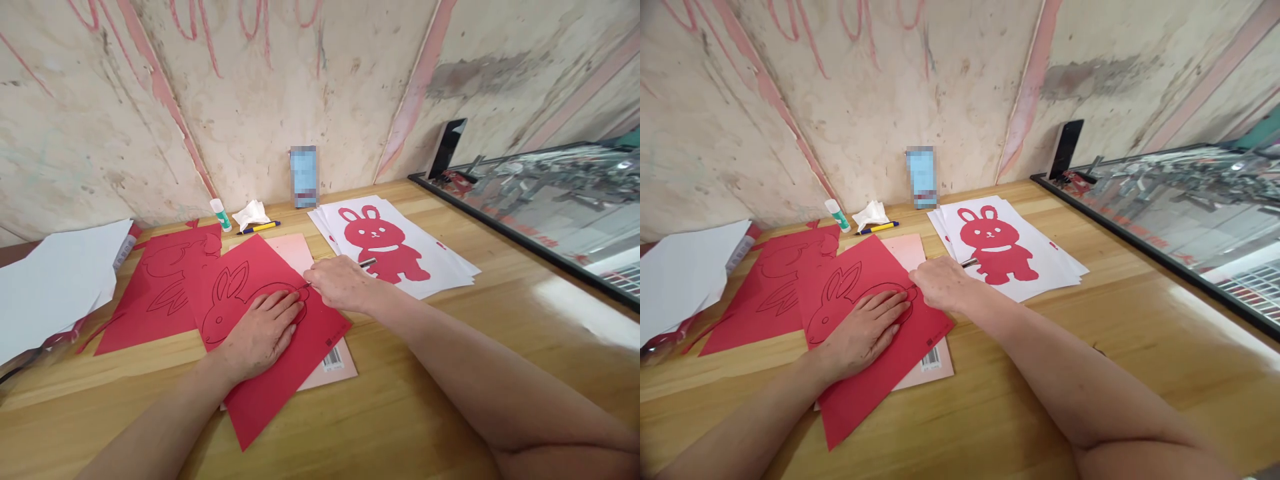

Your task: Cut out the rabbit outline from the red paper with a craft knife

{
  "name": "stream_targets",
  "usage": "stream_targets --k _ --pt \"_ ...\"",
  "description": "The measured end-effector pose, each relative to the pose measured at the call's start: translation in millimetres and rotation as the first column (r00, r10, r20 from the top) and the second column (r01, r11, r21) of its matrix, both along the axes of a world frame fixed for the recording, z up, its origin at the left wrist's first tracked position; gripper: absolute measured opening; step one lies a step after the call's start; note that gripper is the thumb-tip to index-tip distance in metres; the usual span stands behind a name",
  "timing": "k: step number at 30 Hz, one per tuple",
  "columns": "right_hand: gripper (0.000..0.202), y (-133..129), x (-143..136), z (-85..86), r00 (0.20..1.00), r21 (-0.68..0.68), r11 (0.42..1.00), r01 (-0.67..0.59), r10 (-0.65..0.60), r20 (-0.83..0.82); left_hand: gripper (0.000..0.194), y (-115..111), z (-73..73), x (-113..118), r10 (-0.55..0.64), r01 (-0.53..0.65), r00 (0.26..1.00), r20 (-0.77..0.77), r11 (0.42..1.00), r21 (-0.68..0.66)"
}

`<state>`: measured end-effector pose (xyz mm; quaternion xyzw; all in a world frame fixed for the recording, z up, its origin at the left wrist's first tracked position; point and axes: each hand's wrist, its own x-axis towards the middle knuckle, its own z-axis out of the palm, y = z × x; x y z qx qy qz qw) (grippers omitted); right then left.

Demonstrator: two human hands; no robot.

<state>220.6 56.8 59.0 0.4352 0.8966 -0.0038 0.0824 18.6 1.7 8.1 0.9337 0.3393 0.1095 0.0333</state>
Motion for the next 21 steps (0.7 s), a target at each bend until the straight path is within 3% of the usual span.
stream_targets --k 4,11,16,21 --pt "0.018 -0.1 2.4 1.5 0.997 0.005 0.998 0.062 -0.062 -0.049 0.042 -1.8 -1.5 -1.5 0.079 -0.078 0.997 0.011 0.997 -0.017" --pt "0.021 8.1 12.6 -1.9 0.974 -0.113 0.988 0.106 -0.126 -0.187 0.043 1.2 -3.2 -9.0 0.156 -0.156 0.988 0.015 0.988 -0.019" --pt "0.032 16.6 20.4 -6.9 0.961 -0.247 0.965 0.084 -0.144 -0.237 0.048 11.2 4.5 -27.3 0.357 -0.357 0.933 -0.053 0.934 0.004" --pt "0.047 7.2 15.7 -4.1 0.966 -0.300 0.949 0.100 -0.164 -0.198 0.043 10.7 16.8 -37.4 0.402 -0.402 0.909 -0.107 0.915 0.022"
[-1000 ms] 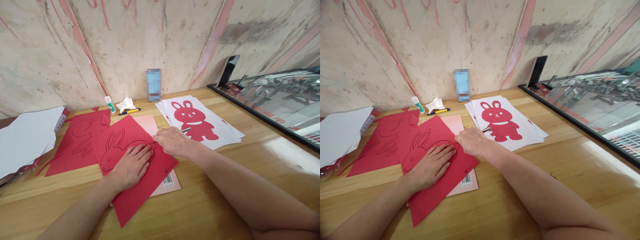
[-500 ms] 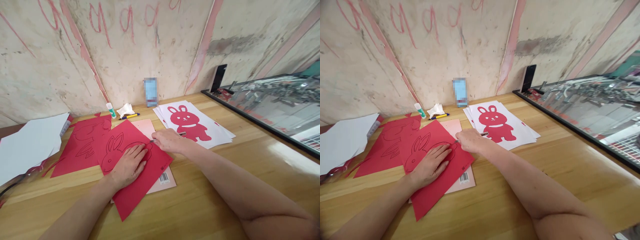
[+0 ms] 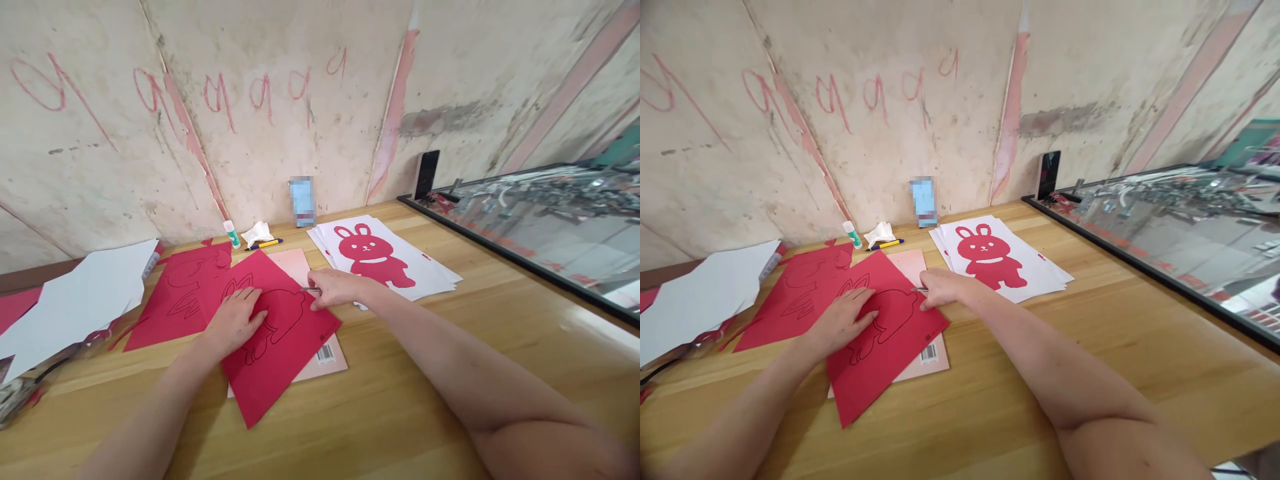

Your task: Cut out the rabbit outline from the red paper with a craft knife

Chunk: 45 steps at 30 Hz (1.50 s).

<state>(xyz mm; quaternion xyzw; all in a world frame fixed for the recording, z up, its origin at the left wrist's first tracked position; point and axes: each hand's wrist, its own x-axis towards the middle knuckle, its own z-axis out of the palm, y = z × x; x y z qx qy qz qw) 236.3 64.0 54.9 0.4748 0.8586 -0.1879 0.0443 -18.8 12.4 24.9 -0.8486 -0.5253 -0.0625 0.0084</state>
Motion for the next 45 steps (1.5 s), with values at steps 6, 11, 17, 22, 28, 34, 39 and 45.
stream_targets --k 6,11,17,22,28,34,39,45 --pt "0.042 -12.6 -8.2 4.9 0.997 0.002 0.999 0.046 -0.046 0.067 0.028 -5.2 12.5 2.7 0.034 -0.035 0.998 -0.055 0.999 -0.008" --pt "0.028 -11.5 -8.8 4.2 0.993 0.027 0.999 0.025 -0.028 0.118 0.017 -5.8 19.0 4.4 0.103 -0.107 0.989 -0.110 0.994 -0.028" --pt "0.015 -10.5 -11.0 -1.1 0.995 0.071 0.997 0.023 -0.030 0.091 0.021 -5.4 23.0 4.5 0.153 -0.172 0.972 -0.179 0.980 -0.097" --pt "0.024 -7.4 -15.8 -8.1 0.994 0.199 0.979 0.035 -0.056 0.099 0.029 -8.0 26.8 7.6 0.153 -0.181 0.968 -0.198 0.975 -0.133" --pt "0.031 5.0 -19.1 -20.7 0.996 0.405 0.913 0.040 -0.070 0.059 0.028 -6.3 16.6 11.7 0.067 -0.071 0.994 -0.085 0.996 -0.054" --pt "0.025 -1.7 -19.7 -14.0 0.977 0.271 0.946 0.180 -0.139 -0.163 0.046 0.3 -11.3 15.1 -0.242 0.240 0.970 0.037 0.969 0.052" --pt "0.027 -1.1 -25.5 -23.2 0.996 0.333 0.941 0.067 -0.044 -0.077 0.053 0.9 -16.1 21.2 -0.289 0.290 0.956 0.042 0.956 -0.034" --pt "0.024 0.7 -32.4 -29.0 0.993 0.468 0.877 0.111 -0.114 -0.021 0.055 1.5 -18.0 22.0 -0.284 0.285 0.958 0.038 0.957 -0.051"
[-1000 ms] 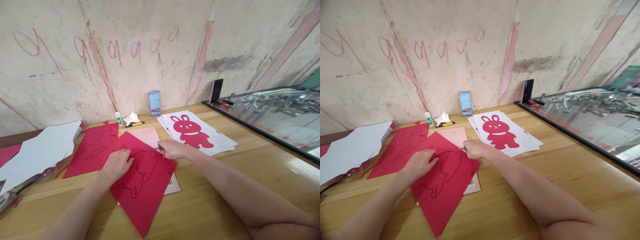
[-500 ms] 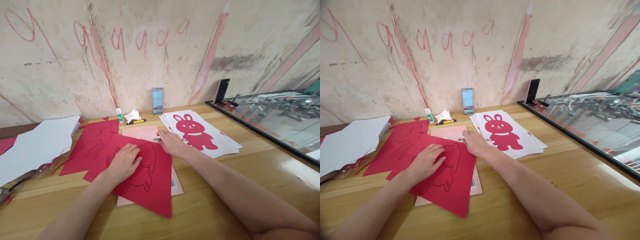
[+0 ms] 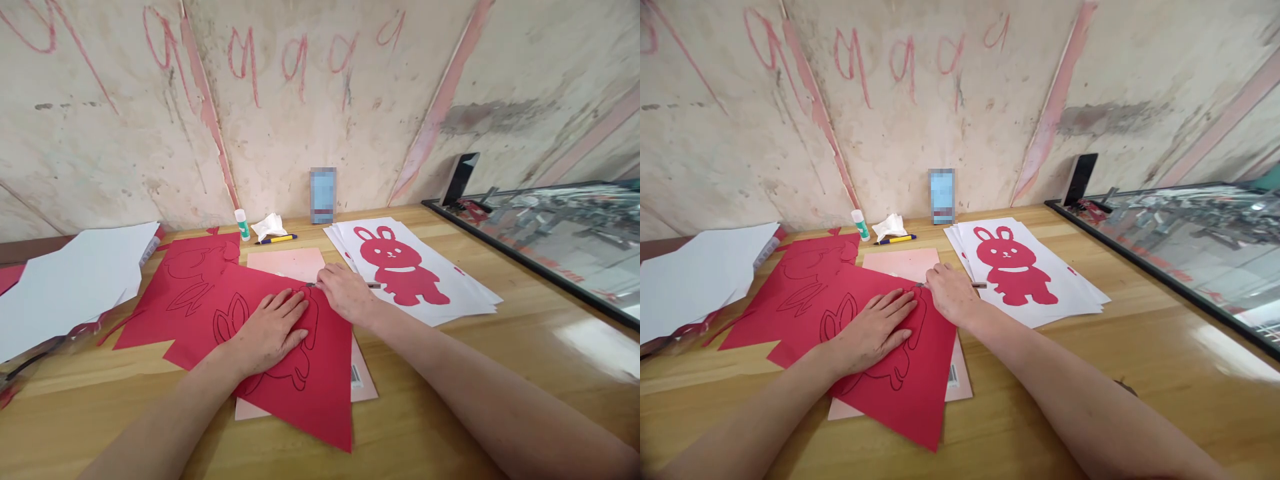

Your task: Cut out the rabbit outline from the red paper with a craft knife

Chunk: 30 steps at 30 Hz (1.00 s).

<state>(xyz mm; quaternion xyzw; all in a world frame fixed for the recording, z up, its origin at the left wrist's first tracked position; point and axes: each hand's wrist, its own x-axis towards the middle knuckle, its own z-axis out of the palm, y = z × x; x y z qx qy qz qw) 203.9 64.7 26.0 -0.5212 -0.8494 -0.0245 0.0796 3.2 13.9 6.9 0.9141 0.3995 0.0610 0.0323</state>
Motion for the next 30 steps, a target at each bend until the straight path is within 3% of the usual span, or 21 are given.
stream_targets --k 8,30 --pt "0.028 -2.3 -3.3 -5.0 0.995 0.073 0.995 -0.069 0.063 0.082 0.055 0.7 -1.9 0.9 -0.007 0.007 1.000 -0.013 1.000 0.012" --pt "0.026 -7.5 -13.0 -1.2 0.974 0.049 0.990 -0.136 0.124 0.189 0.053 3.4 -0.1 1.1 -0.019 0.018 1.000 0.013 1.000 0.021"
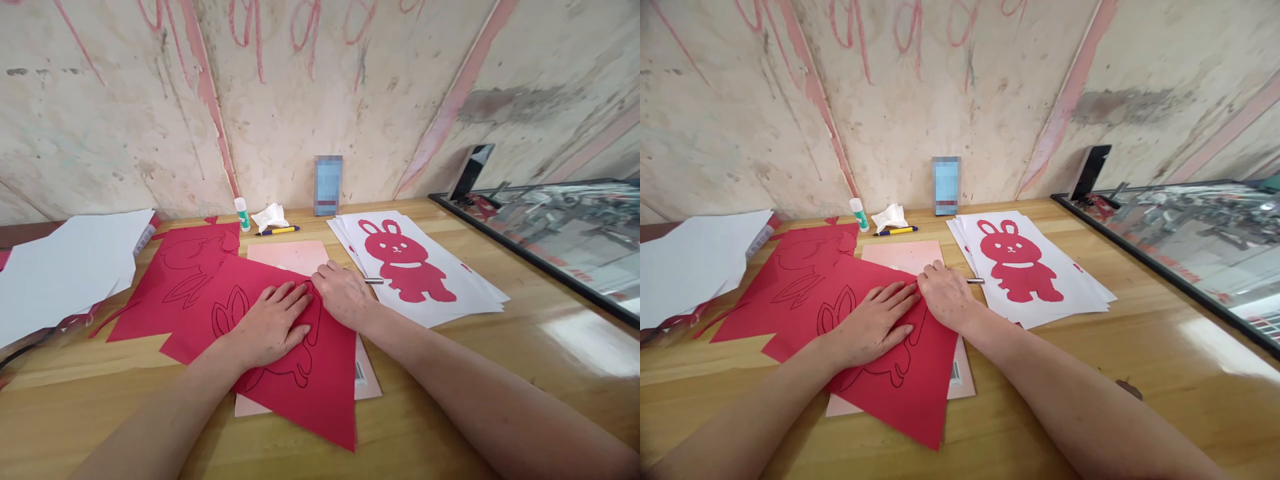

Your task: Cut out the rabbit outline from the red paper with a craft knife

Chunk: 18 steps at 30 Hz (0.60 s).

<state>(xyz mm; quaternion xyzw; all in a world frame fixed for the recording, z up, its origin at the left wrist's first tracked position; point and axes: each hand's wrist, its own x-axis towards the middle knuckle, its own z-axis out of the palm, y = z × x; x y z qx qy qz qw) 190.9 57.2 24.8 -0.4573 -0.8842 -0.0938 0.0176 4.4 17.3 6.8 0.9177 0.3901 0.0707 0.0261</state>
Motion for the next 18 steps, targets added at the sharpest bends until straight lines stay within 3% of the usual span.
stream_targets --k 18 --pt "0.029 -3.0 -4.4 11.7 0.999 -0.041 0.999 0.028 -0.027 0.028 0.052 0.3 0.9 1.1 -0.001 0.001 1.000 0.002 1.000 0.011"
